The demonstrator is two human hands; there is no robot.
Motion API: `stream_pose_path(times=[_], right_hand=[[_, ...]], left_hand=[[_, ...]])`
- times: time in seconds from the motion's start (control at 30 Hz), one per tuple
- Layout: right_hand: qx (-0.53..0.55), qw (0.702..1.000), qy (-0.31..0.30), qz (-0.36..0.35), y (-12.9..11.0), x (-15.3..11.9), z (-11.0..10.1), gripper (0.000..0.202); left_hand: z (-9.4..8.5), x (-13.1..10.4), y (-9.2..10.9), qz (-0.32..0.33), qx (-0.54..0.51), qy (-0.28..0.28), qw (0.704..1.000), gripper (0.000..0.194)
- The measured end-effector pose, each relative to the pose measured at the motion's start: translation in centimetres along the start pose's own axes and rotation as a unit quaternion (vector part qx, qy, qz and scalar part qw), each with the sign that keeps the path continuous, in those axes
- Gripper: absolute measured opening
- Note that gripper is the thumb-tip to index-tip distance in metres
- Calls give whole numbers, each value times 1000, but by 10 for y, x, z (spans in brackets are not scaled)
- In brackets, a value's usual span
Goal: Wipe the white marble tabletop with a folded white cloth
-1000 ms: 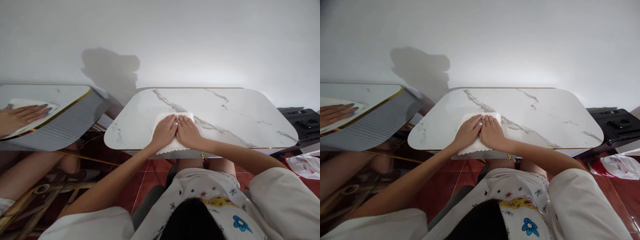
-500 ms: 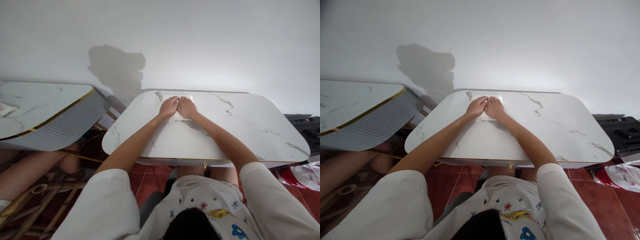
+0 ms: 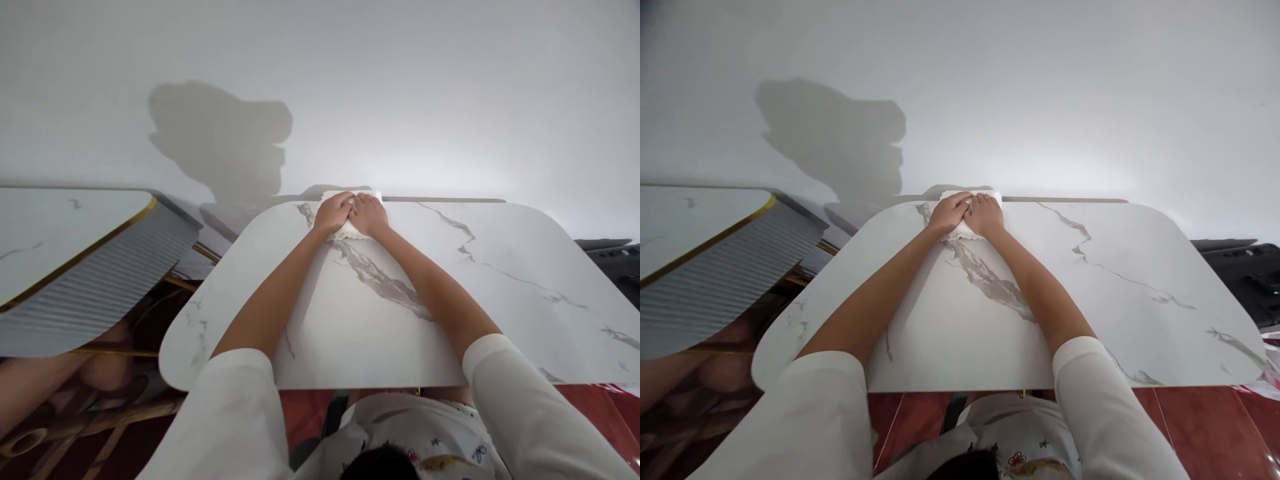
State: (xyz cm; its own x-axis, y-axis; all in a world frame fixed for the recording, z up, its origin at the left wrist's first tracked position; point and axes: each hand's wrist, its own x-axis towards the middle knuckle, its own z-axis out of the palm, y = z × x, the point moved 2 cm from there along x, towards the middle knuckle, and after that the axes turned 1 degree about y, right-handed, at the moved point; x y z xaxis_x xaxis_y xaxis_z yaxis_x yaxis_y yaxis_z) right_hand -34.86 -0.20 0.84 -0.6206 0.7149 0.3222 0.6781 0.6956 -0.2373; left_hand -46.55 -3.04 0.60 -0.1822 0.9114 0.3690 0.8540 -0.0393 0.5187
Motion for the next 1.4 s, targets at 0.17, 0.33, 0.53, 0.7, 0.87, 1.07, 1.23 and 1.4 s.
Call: stream_pose_path(times=[0.17,0.33,0.53,0.7,0.87,1.07,1.23,1.4], right_hand=[[-6,1000,18,10,5,18,5,42],[-20,999,24,38,6,27,9,41],[-25,999,18,12,2,11,6,48],[-27,1000,12,-9,-18,-34,-1,54],[-35,998,27,-50,-50,-96,-12,53],[-27,997,31,-69,-87,-168,-32,56],[-18,995,3,-97,-99,-215,-48,58],[8,992,-8,-126,-83,-249,-65,59]], left_hand=[[5,23,-13,-4,-3,-7,1000,43],[8,36,-20,-6,-5,-28,1000,42],[4,18,-7,52,58,-28,997,46],[-2,-31,3,126,117,-10,985,50],[-17,-101,16,151,147,-21,977,51],[-39,-180,41,93,156,-34,983,55],[-45,-231,59,60,155,-50,985,57],[-37,-257,82,70,130,-58,987,59]])
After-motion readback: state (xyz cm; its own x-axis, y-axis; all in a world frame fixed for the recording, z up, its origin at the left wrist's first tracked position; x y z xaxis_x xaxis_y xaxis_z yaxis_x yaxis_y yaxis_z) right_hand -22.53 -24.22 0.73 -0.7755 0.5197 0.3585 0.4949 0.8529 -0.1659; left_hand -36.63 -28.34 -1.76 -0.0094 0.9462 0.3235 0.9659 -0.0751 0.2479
